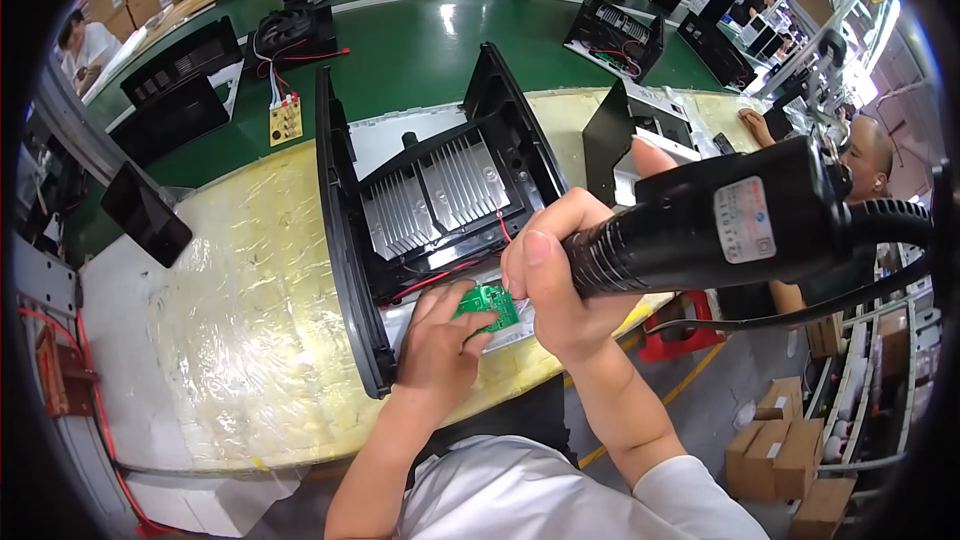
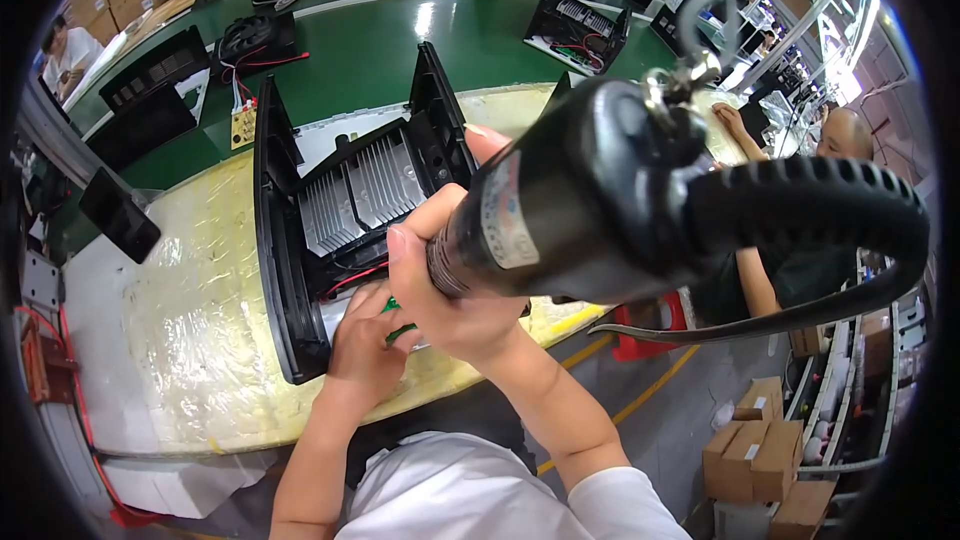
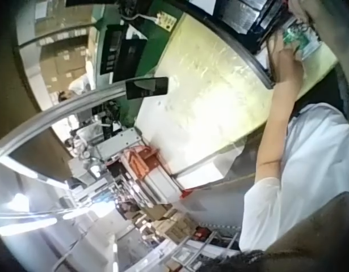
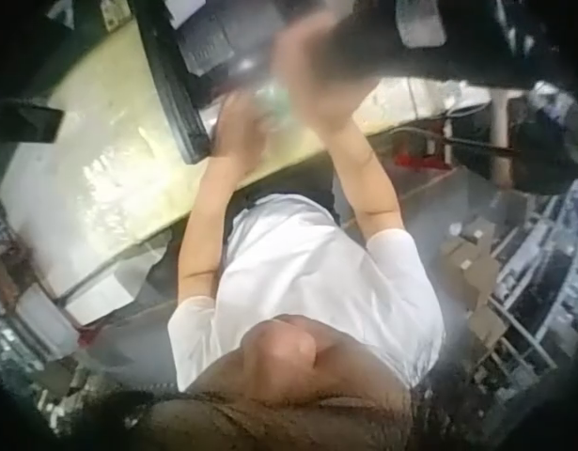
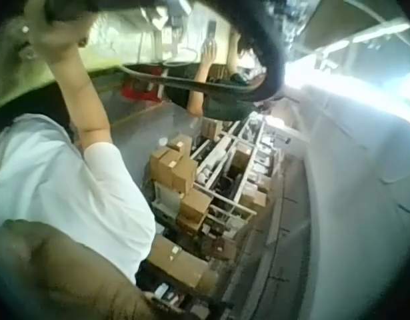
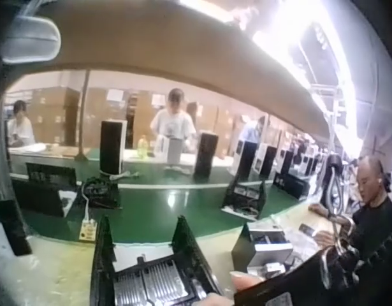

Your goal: Assembling electronic heatsinks and circuit boards into plastic housings on a production line.

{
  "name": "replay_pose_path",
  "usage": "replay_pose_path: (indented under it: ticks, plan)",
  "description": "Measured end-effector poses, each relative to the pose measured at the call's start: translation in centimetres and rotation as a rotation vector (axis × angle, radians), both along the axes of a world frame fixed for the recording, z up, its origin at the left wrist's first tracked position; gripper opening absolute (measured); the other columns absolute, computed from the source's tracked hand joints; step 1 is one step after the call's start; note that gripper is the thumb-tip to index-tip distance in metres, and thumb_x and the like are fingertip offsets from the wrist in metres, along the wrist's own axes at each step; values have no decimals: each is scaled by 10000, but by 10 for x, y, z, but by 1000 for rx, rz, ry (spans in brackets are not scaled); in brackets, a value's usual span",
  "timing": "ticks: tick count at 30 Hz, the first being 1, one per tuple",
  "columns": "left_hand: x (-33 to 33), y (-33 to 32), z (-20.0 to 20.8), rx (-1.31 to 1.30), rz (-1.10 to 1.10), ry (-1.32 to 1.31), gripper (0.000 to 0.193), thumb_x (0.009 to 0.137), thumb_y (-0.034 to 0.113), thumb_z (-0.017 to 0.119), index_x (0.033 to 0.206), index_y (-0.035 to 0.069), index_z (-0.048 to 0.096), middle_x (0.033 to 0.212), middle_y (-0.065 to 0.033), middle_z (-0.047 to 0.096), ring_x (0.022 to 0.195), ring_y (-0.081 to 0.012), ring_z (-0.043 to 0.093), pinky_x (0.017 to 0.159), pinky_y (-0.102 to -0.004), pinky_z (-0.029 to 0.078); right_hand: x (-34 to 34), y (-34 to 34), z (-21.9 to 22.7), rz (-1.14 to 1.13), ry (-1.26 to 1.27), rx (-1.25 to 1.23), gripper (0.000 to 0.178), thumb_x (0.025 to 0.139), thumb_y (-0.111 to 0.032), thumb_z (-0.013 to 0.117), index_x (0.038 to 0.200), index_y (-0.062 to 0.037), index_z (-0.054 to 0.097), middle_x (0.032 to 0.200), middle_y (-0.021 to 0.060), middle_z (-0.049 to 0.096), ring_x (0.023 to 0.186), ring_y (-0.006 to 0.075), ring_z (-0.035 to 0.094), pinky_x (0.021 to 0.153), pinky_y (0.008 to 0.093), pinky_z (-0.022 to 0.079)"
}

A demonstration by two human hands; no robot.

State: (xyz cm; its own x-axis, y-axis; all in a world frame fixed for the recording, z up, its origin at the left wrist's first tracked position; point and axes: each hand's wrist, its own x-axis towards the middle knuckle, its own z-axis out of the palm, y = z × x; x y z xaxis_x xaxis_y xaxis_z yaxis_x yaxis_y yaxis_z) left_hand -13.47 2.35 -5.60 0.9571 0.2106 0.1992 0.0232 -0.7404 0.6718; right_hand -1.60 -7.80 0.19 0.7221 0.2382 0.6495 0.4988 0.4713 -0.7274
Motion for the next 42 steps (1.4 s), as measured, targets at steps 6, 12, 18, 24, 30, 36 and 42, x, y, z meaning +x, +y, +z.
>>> replay_pose_path:
  ticks: [6,12,18,24,30,36,42]
  plan:
    - [3,2,1,-20,-9,-29,244,740,10,775,981,47,765,1267,-150,631,1161,-345,574,993,-418,476,8,9,-6,17,-25,-1,499,850,141,638,1312,162,450,751,4,595,633,55,525,688,218,478]
    - [4,2,1,-22,8,-50,250,735,9,775,982,48,764,1254,-161,640,1170,-351,575,996,-424,478,8,20,0,110,86,22,643,907,123,569,1432,-29,230,722,53,545,533,88,531,496,237,453]
    - [2,7,2,-66,3,-41,249,737,9,771,982,56,765,1264,-161,644,1182,-353,575,1011,-418,473,3,28,1,65,145,64,558,896,129,587,1383,26,334,711,22,552,559,67,536,524,217,443]
    - [-4,21,6,-90,-81,-9,279,727,-7,778,1001,43,759,1297,-172,632,1203,-360,574,1025,-413,460,-19,14,23,-67,-5,53,442,871,135,616,1276,56,458,745,-7,551,584,47,518,549,201,425]
    - [-13,29,7,-33,-50,-17,246,748,6,774,993,23,757,1295,-194,628,1203,-377,571,1022,-419,458,12,-70,92,-418,-114,263,173,977,-125,565,852,-40,481,623,22,412,479,121,444,460,305,414]
    - [-24,28,-3,101,-35,-128,309,760,-21,765,1066,-9,726,1354,-229,597,1227,-391,578,1028,-414,463,94,-87,47,-485,-112,82,686,939,12,588,1538,-47,259,739,25,536,481,110,501,478,285,445]
    - [-60,19,-10,-21,262,-109,223,879,-13,692,1095,-68,679,1353,-270,583,1170,-433,613,973,-433,512,94,-83,41,-358,17,18,712,935,19,602,1555,-59,260,760,22,546,483,99,503,469,279,438]
